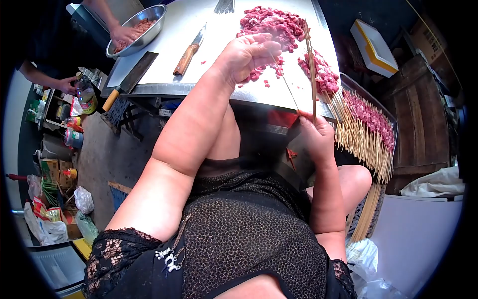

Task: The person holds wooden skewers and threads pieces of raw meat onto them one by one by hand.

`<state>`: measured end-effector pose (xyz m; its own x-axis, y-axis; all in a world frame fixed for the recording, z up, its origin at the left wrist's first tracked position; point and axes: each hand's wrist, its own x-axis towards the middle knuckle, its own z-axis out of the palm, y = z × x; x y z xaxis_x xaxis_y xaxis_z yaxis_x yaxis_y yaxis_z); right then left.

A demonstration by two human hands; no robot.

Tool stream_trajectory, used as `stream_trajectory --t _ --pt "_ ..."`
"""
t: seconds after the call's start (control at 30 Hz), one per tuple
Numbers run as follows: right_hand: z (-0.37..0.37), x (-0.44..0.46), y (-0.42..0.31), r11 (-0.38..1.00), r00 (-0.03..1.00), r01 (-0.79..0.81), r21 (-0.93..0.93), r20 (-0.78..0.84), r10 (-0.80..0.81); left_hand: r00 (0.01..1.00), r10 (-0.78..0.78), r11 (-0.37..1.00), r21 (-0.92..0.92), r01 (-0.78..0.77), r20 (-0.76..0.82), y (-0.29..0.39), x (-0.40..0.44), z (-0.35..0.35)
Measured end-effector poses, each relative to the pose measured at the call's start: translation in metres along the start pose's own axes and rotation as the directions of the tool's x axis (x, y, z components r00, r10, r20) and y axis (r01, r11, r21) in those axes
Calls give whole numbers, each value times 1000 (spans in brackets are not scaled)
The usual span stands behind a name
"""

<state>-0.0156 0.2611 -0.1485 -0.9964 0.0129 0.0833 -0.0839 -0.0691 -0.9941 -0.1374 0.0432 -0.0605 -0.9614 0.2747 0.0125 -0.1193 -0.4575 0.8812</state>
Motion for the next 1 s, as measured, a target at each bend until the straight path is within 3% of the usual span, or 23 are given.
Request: stream_trajectory --t 0.07,0.17,0.27,0.4,0.5,0.83,1.0 --pt "3 0 -1 976 991 -113 187 88 98 1000 -5 1000 27 5 5 0 0 1" --pt "6 1 -4 955 986 -153 252 104 131 995 -82 991 112 75 59 -4 2 -1" --pt "3 4 -1 938 990 -138 319 59 126 951 -264 960 143 242 162 -7 2 -3" --pt "2 3 -2 947 990 -140 290 74 123 996 -73 997 -28 74 45 -4 -1 6" --pt "6 1 -4 964 991 -134 229 59 123 1000 -25 1000 4 25 11 -3 1 4" --pt "11 -1 1 987 994 -106 124 14 105 993 20 995 -99 -32 -114 -22 5 15" --pt "17 2 -3 983 994 -111 145 4 111 997 -76 986 -150 73 -15 -23 2 20"
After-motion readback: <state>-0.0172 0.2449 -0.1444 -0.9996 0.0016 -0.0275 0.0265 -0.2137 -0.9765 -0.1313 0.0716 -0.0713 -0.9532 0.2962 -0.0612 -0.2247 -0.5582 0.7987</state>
